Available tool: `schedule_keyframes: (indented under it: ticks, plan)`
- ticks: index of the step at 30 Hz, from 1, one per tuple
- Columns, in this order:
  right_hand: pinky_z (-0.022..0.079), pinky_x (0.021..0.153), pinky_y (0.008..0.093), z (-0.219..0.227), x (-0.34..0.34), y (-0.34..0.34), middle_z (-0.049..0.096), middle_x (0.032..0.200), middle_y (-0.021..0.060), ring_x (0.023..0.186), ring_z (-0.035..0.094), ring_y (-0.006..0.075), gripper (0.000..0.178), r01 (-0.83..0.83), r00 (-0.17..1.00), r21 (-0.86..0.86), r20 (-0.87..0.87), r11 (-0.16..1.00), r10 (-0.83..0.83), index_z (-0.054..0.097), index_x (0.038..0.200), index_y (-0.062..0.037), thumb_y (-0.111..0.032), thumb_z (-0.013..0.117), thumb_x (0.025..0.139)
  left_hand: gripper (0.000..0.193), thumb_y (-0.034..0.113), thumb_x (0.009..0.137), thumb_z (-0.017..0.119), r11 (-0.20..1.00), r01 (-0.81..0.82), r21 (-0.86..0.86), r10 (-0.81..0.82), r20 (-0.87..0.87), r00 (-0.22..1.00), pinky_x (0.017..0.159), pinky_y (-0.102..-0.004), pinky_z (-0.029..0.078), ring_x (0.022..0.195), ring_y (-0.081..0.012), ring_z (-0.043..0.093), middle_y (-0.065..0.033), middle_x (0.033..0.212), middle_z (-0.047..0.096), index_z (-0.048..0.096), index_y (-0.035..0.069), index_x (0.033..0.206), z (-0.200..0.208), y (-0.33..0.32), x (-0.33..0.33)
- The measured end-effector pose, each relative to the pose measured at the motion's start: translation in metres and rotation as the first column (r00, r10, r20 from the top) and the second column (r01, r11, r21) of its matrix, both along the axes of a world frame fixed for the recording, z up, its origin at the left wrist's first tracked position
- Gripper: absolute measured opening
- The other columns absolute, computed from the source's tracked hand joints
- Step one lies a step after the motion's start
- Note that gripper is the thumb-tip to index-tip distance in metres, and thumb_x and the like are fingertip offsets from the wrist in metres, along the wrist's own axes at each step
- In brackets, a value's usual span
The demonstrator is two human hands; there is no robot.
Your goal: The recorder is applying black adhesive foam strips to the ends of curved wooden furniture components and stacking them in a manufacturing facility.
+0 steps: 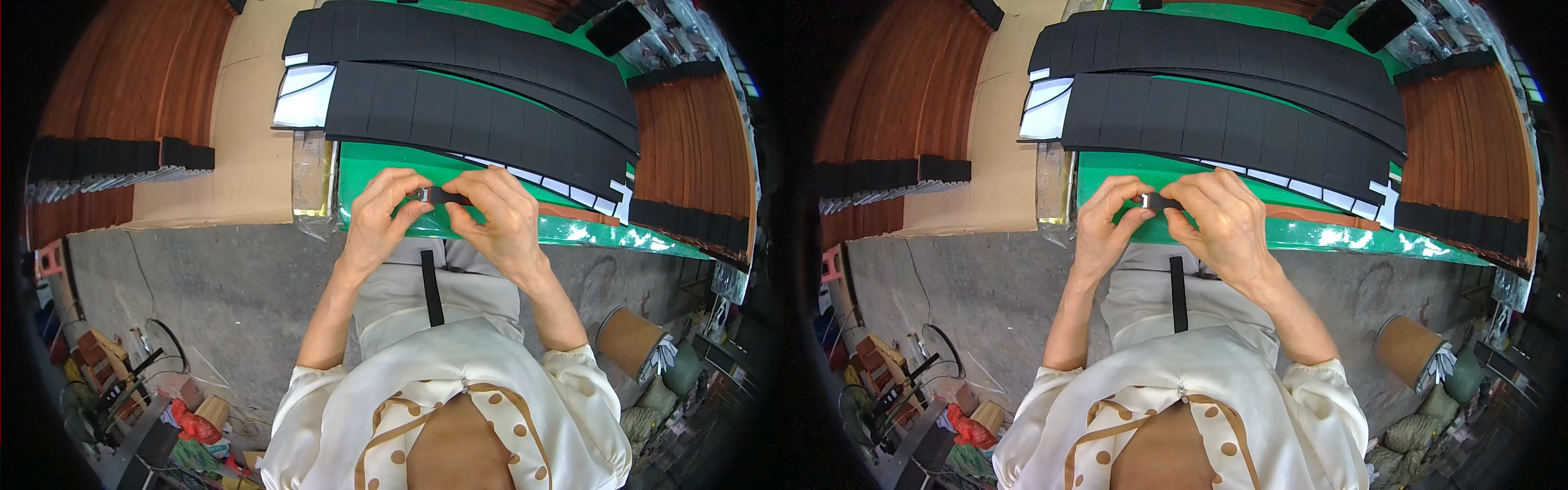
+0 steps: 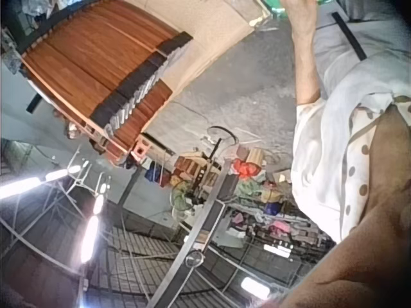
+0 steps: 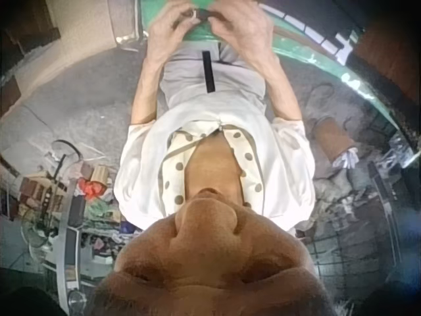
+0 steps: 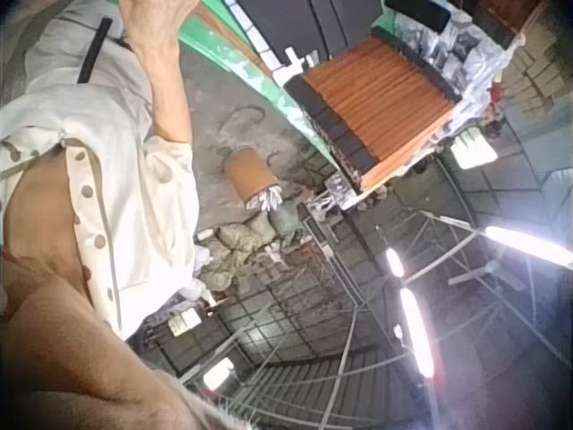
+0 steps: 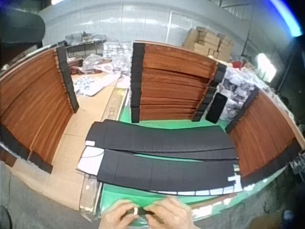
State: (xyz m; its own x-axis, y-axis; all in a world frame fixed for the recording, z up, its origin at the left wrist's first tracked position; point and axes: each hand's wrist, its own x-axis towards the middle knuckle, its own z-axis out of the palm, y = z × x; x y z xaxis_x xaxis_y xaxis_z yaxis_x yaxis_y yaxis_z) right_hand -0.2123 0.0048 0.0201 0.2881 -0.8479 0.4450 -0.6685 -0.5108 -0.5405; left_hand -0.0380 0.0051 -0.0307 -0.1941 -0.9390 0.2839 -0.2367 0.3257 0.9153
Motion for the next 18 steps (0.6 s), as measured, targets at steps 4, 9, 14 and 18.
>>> schedule_keyframes:
  ticks: [4,9,14,18]
  plan:
    - [0.049,0.064,0.0332,-0.0004,0.0029,0.0003,0.063,0.081,0.0031,0.071,0.058,0.0212,0.024,0.006,1.000,-0.024,-0.018,1.000,-0.006,0.065,0.082,-0.0058,-0.001,0.072,0.060,0.026,0.007,0.076,0.071,1.000,0.013,-0.029,-0.012,0.019,1.000,0.067,-0.0277,0.049,0.078,-0.0170,0.059,-0.0087,0.095,0.060,0.062,0.002,0.099,-0.0022,0.0001,0.0017]
    - [0.048,0.064,0.0331,-0.0006,0.0028,0.0002,0.063,0.081,0.0030,0.071,0.058,0.0213,0.024,-0.001,1.000,-0.027,-0.022,1.000,0.001,0.065,0.082,-0.0058,0.000,0.072,0.060,0.026,0.005,0.075,0.071,0.999,0.014,-0.035,-0.013,0.028,1.000,0.067,-0.0278,0.049,0.077,-0.0168,0.059,-0.0084,0.096,0.060,0.062,0.002,0.099,-0.0019,-0.0004,0.0014]
    - [0.048,0.064,0.0333,0.0003,0.0031,-0.0003,0.063,0.080,0.0030,0.070,0.058,0.0214,0.024,-0.006,0.999,-0.025,-0.032,1.000,0.005,0.065,0.082,-0.0057,0.000,0.071,0.060,0.026,0.005,0.075,0.071,0.999,0.015,-0.036,-0.014,0.032,0.999,0.067,-0.0278,0.049,0.077,-0.0170,0.058,-0.0085,0.096,0.060,0.062,0.002,0.099,-0.0015,-0.0014,0.0013]
    - [0.048,0.064,0.0339,0.0008,0.0023,-0.0014,0.062,0.080,0.0036,0.070,0.057,0.0219,0.024,-0.015,0.999,-0.027,-0.039,1.000,0.014,0.065,0.082,-0.0053,0.000,0.071,0.060,0.026,0.004,0.075,0.070,0.999,0.009,-0.034,-0.007,0.049,0.999,0.067,-0.0280,0.049,0.077,-0.0172,0.058,-0.0088,0.096,0.060,0.062,0.002,0.099,-0.0013,-0.0010,0.0016]
